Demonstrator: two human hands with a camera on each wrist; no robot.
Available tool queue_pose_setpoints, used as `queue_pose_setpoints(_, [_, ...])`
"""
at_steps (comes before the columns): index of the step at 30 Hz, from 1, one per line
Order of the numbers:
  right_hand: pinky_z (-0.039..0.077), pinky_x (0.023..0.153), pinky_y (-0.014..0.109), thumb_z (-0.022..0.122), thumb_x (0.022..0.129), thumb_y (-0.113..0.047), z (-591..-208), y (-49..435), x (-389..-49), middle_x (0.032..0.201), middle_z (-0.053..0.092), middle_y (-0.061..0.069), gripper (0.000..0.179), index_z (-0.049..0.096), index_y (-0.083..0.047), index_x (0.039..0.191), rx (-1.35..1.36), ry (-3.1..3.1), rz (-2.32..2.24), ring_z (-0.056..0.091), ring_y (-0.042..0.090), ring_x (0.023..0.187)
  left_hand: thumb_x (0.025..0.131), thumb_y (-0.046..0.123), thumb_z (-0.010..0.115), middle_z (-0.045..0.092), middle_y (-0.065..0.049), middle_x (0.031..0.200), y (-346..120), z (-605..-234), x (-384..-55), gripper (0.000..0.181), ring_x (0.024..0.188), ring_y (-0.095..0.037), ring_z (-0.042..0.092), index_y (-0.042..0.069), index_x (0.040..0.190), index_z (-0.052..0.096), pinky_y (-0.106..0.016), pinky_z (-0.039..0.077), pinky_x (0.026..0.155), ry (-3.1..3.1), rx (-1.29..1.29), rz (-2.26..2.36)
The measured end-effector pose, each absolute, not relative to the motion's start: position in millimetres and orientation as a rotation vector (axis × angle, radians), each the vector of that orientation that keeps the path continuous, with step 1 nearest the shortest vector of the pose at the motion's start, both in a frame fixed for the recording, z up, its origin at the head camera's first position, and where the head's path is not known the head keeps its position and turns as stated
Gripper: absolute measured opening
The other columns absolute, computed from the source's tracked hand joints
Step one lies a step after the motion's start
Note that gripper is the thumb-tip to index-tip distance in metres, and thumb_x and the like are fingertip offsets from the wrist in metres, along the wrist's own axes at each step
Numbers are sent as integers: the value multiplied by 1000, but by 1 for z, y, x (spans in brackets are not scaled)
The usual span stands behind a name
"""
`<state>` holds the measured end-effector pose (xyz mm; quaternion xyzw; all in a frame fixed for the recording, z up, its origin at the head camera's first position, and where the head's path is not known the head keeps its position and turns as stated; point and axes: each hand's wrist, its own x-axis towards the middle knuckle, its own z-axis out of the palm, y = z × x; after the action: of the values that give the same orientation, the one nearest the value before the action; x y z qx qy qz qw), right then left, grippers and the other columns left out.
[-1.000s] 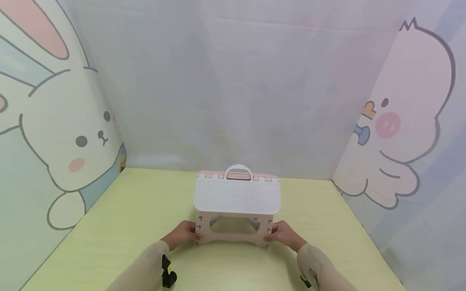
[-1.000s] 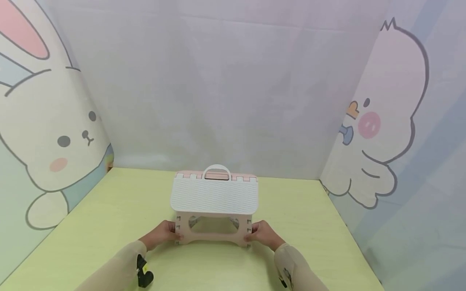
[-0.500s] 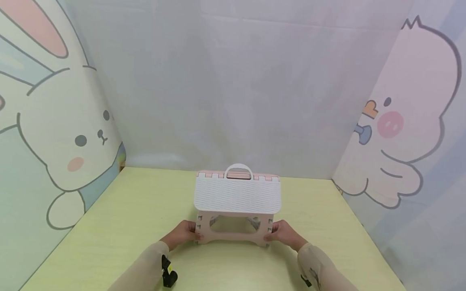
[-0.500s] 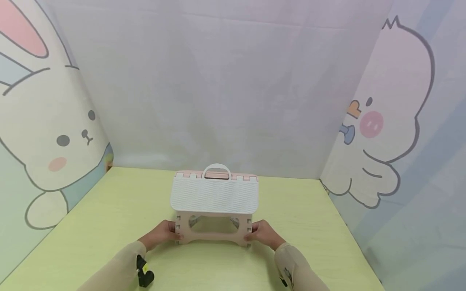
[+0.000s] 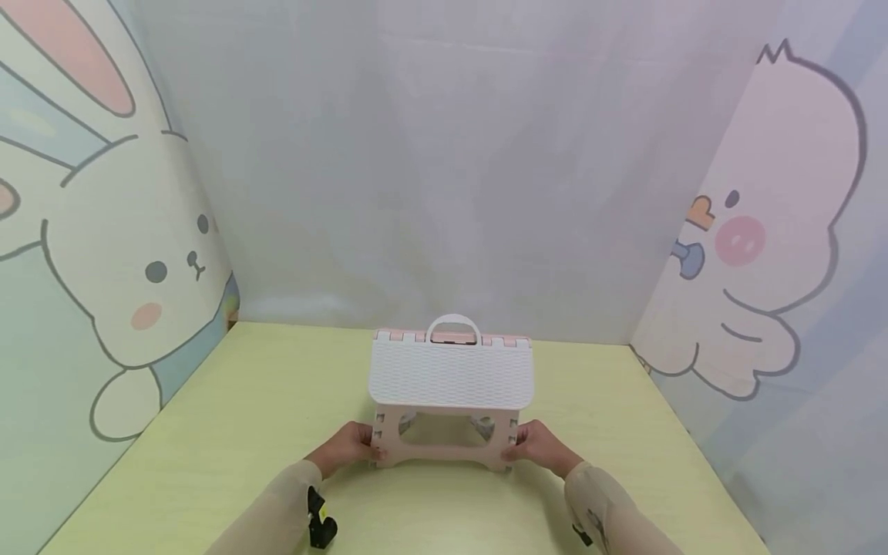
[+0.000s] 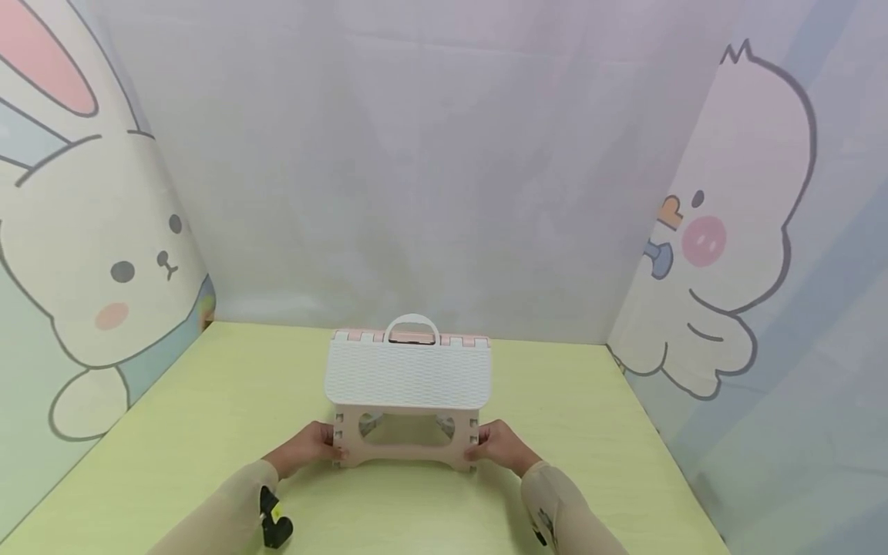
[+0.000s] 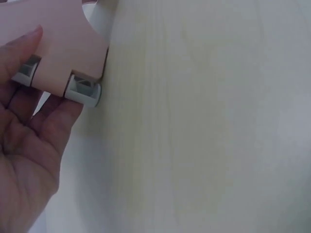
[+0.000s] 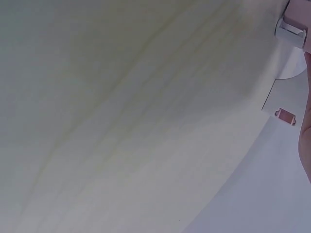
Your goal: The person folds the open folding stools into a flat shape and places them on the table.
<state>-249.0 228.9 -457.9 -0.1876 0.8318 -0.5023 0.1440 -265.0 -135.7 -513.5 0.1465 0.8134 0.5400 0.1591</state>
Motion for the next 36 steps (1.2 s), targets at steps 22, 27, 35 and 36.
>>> queue_pose_setpoints(22, [51, 74, 30, 71, 76, -1, -489, 237, -267, 87, 72, 17, 21, 70, 11, 92, -506, 2398, -1456, 67, 16, 81, 83, 1, 70, 70, -12, 86, -139, -510, -266, 19, 70, -15, 54, -12, 97, 67, -32, 48, 66, 2279, 519, 1552])
queue_pose_setpoints(27, [52, 75, 32, 70, 76, 0, -488, 235, -267, 88, 71, 18, 20, 69, 12, 92, -497, 2402, -1465, 67, 17, 81, 84, 0, 69, 70, -12, 86, -139, -509, -267, 19, 70, -15, 54, -13, 98, 66, -33, 48, 67, 2310, 514, 1528])
queue_pose_setpoints(35, [52, 76, 31, 71, 77, 0, -489, 235, -265, 90, 71, 19, 22, 69, 12, 95, -493, 2405, -1459, 67, 16, 82, 83, 1, 70, 70, -12, 86, -140, -511, -269, 20, 70, -16, 55, -11, 98, 66, -33, 49, 66, 2293, 511, 1536])
queue_pose_setpoints(36, [52, 76, 31, 71, 76, 0, -490, 236, -265, 90, 71, 19, 22, 68, 12, 95, -495, 2403, -1461, 67, 17, 82, 83, 1, 70, 70, -12, 86, -140, -511, -268, 20, 70, -16, 54, -11, 98, 66, -32, 49, 65, 2294, 509, 1534])
